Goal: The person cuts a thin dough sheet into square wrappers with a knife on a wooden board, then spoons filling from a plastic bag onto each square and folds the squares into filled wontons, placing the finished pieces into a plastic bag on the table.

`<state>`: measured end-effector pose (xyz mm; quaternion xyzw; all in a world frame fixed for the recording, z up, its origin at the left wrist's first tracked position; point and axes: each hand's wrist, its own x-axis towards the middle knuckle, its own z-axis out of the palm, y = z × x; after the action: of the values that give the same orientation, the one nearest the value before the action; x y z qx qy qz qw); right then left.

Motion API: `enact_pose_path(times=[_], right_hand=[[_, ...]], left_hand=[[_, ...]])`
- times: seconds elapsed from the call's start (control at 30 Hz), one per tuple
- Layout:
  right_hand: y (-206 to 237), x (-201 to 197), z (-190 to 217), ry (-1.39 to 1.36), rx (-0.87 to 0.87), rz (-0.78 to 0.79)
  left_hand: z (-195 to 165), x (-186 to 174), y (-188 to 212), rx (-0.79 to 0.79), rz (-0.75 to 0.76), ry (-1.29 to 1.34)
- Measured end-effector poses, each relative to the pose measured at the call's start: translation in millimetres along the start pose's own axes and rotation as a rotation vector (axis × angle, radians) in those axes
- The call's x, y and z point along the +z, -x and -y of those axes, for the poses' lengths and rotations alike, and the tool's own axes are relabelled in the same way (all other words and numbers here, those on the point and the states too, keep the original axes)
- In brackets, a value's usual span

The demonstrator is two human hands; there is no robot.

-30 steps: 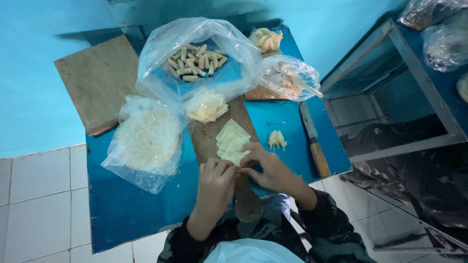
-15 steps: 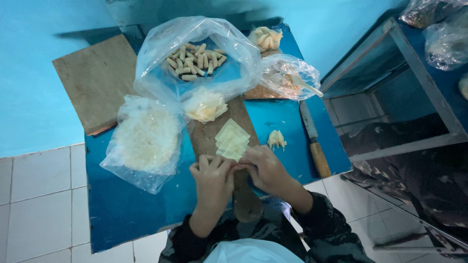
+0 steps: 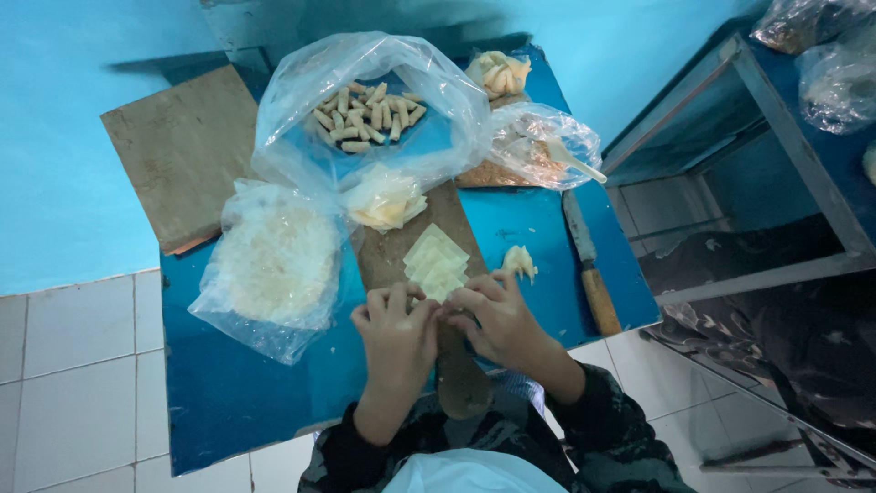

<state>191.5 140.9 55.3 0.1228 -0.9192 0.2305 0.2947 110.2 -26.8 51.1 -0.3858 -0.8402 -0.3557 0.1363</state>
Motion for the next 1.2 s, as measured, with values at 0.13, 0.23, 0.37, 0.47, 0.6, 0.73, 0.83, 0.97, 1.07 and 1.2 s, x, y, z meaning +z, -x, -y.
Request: enact_pose_path(times=[0.13,0.23,0.37,0.47,0.6,0.73,0.83,0.97,1.07,1.2], right_hand=[[0.6,3.4,-0.5,0.037,0.056,0.023],[2.7,6.6,-1.8,0.036,0.080,0.012],[6.2,9.8,-0.5,0.038,0.083,-0.049],[5.9,10.9,-0.1,0.079,0.082,-0.034],[4.2,9.4,0.3,0.156,0.031,0.004],[3.3,8.4,0.1,0.132,0.040,-0.019],[3.0,8.5,-1.6,0.169,0.014,-0.003],[5.0,8.4,0.8,0.210,0.012,-0.023],[6.5,8.9,7.2,0.275,-0.043,-0.021],[3.1,8.8,9.6,0.313,-0.015,0.002]], left_hand=[[-2.9,-1.1,0.8,0.011,-0.027,0.005],[-2.9,-0.1,0.6,0.016,-0.041,0.024],[-1.7,4.2,0.1,0.001,-0.021,0.002],[-1.1,5.4,1.1,0.005,-0.040,0.008],[-1.4,5.8,1.8,-0.016,-0.063,0.042],[-1.4,6.8,2.4,-0.017,-0.056,0.007],[-1.9,9.0,4.2,-0.019,-0.073,0.007],[-0.1,13.3,5.0,-0.024,-0.071,-0.037],[1.6,14.7,6.5,-0.020,-0.085,-0.045],[3.8,13.4,6.5,-0.026,-0.072,-0.092]])
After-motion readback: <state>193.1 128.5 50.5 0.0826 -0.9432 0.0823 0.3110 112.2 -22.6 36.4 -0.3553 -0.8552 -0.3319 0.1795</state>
